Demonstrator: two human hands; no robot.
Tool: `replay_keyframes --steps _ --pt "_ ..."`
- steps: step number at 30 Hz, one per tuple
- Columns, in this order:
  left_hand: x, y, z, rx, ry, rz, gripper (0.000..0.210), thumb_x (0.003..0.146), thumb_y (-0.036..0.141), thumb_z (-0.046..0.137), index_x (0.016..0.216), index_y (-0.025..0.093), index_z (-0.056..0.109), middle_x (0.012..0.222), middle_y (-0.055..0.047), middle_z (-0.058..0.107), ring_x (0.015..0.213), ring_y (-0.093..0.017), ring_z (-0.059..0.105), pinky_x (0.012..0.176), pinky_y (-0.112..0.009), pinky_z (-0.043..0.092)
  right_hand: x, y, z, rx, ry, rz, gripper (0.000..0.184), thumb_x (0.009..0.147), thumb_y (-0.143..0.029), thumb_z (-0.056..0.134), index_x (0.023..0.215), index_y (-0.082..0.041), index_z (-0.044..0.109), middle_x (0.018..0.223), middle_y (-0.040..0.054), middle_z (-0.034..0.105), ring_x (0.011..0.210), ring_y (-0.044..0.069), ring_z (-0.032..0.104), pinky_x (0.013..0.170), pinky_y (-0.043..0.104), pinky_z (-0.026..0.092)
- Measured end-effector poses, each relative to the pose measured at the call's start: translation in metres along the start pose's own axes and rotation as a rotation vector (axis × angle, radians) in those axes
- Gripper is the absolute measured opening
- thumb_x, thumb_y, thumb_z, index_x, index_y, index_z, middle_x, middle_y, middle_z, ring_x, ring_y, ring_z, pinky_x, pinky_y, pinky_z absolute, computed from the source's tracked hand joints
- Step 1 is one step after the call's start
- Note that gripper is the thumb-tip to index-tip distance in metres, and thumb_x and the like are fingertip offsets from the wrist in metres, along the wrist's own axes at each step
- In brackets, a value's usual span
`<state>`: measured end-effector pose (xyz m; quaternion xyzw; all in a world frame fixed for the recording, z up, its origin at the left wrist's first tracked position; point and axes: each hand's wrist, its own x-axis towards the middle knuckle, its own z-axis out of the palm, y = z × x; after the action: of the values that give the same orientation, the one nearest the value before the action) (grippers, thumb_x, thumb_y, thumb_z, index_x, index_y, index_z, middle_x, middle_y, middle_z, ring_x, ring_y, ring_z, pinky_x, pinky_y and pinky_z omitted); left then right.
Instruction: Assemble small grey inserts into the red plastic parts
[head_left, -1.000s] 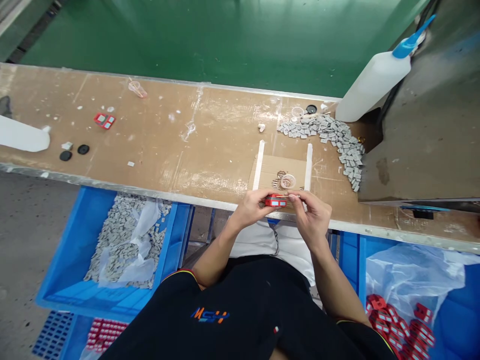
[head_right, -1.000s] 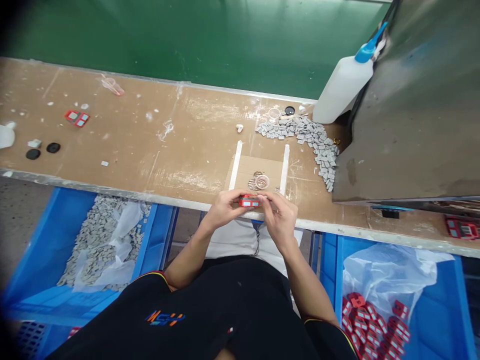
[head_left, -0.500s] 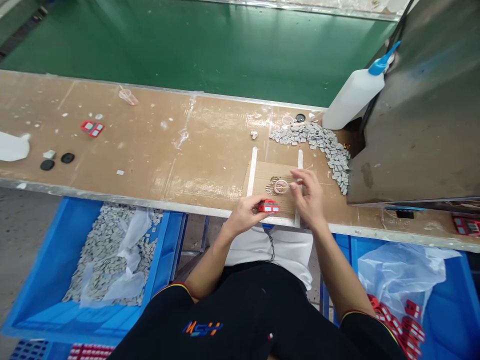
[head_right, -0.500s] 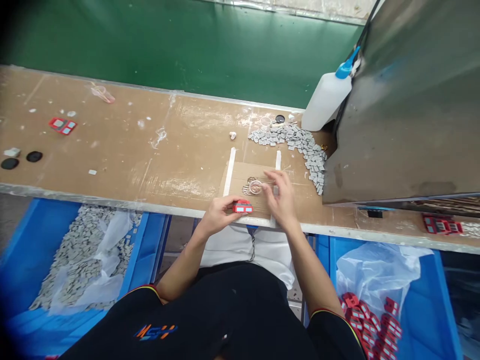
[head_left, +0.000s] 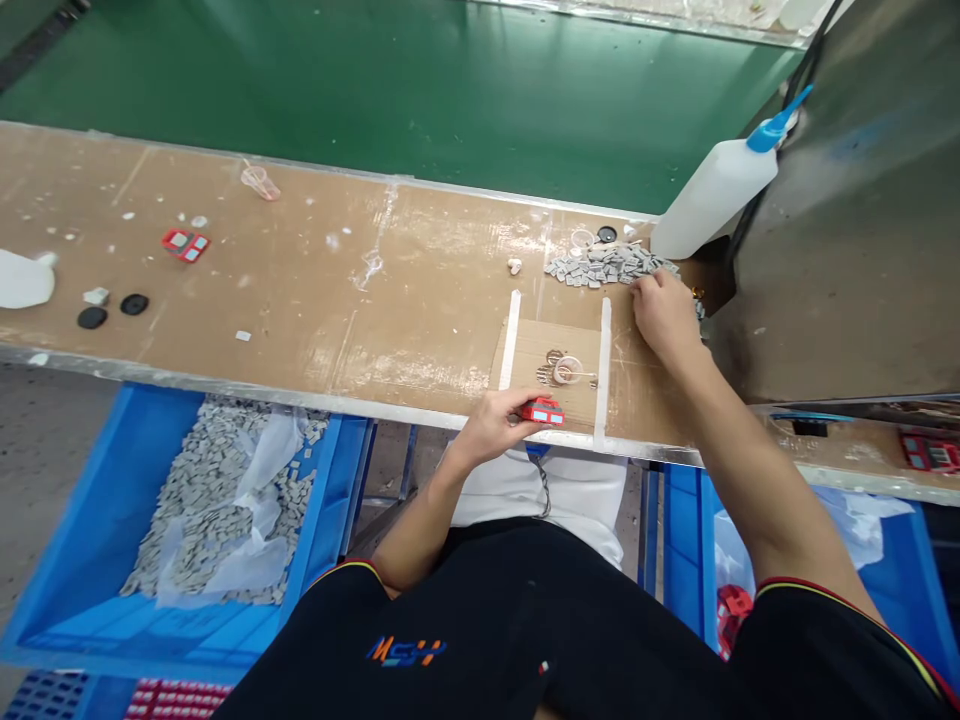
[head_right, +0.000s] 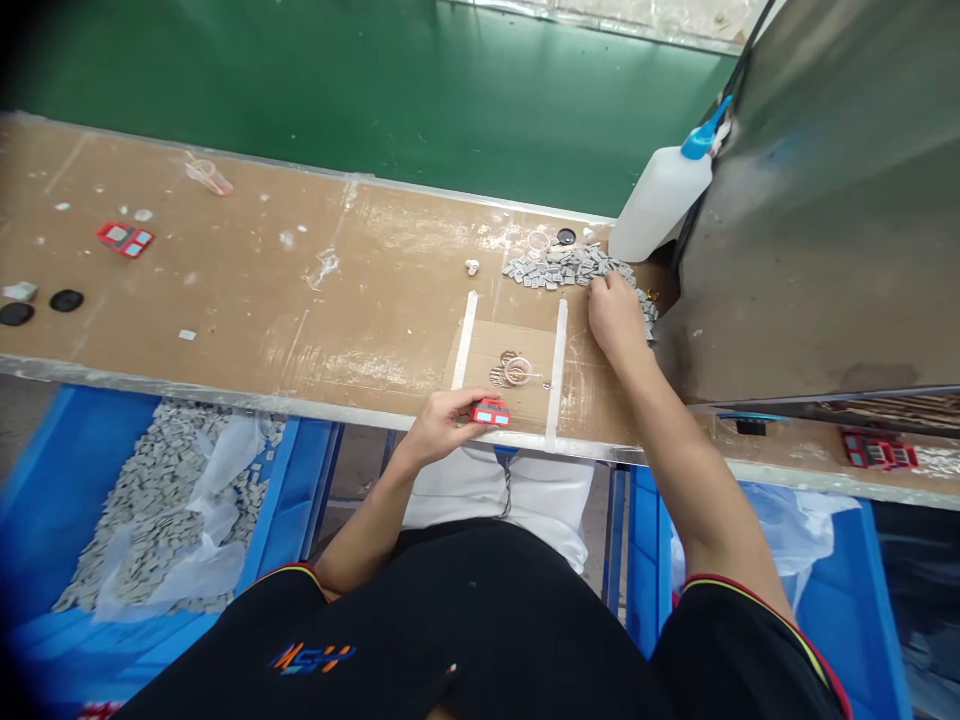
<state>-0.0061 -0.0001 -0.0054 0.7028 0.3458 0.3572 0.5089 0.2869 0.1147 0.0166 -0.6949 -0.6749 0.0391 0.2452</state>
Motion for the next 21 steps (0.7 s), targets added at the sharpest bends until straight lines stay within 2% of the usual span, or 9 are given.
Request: replay_keyframes --steps 2,5,8,12,16,21 --pt "-0.001 -0.003 -0.001 -0.014 -0.010 0.026 0.040 0.086 0.017 0.070 0.125 0.015 0.069 0.108 -0.012 0.079 0.093 -0.019 0.076 0.084 -0.032 0.064 -0.020 -0.014 -0.018 0.071 0.037 0.004 0.013 0.085 -0.015 0.054 0.082 -0.018 0.066 0.087 0.0096 0.065 0.083 0.024 0.061 0.085 0.043 0.050" --pt "-0.001 -0.004 -0.004 -0.009 -0.033 0.059 0.042 0.087 0.015 0.067 0.129 0.017 0.067 0.110 -0.012 0.079 0.095 -0.019 0.076 0.086 -0.033 0.064 -0.066 -0.046 -0.047 0.315 0.071 0.025 0.010 0.089 -0.023 0.058 0.087 -0.021 0.068 0.086 0.0057 0.067 0.078 0.020 0.063 0.076 0.036 0.053" --pt "-0.002 -0.004 -0.004 -0.047 -0.065 0.018 0.042 0.087 0.015 0.066 0.129 0.016 0.065 0.110 -0.011 0.078 0.091 -0.018 0.076 0.082 -0.030 0.064 -0.114 -0.081 -0.060 0.539 -0.033 0.024 0.009 0.090 -0.026 0.061 0.088 -0.022 0.069 0.085 0.0042 0.069 0.077 0.018 0.065 0.069 0.032 0.053" --pt "-0.002 -0.003 -0.003 -0.105 -0.088 -0.042 0.032 0.085 0.017 0.069 0.117 0.015 0.067 0.108 -0.010 0.077 0.091 -0.017 0.076 0.082 -0.028 0.063 -0.149 -0.107 -0.047 0.625 -0.178 -0.031 0.012 0.092 -0.026 0.060 0.087 -0.021 0.070 0.083 0.0043 0.069 0.074 0.017 0.064 0.065 0.029 0.052" --pt "-0.002 -0.002 -0.002 -0.082 -0.087 -0.048 0.024 0.085 0.021 0.071 0.109 0.016 0.068 0.102 -0.008 0.077 0.088 -0.017 0.075 0.079 -0.026 0.062 -0.151 -0.109 -0.030 0.580 -0.213 -0.068 0.015 0.093 -0.024 0.058 0.087 -0.022 0.071 0.080 0.0043 0.070 0.071 0.017 0.063 0.065 0.029 0.051" --pt "-0.002 -0.001 -0.003 -0.002 -0.085 -0.034 0.022 0.085 0.020 0.071 0.106 0.016 0.069 0.097 -0.006 0.077 0.084 -0.016 0.073 0.076 -0.026 0.060 -0.151 -0.108 -0.027 0.569 -0.228 -0.075 0.015 0.093 -0.023 0.058 0.087 -0.022 0.072 0.077 0.0035 0.068 0.068 0.017 0.061 0.064 0.028 0.049"
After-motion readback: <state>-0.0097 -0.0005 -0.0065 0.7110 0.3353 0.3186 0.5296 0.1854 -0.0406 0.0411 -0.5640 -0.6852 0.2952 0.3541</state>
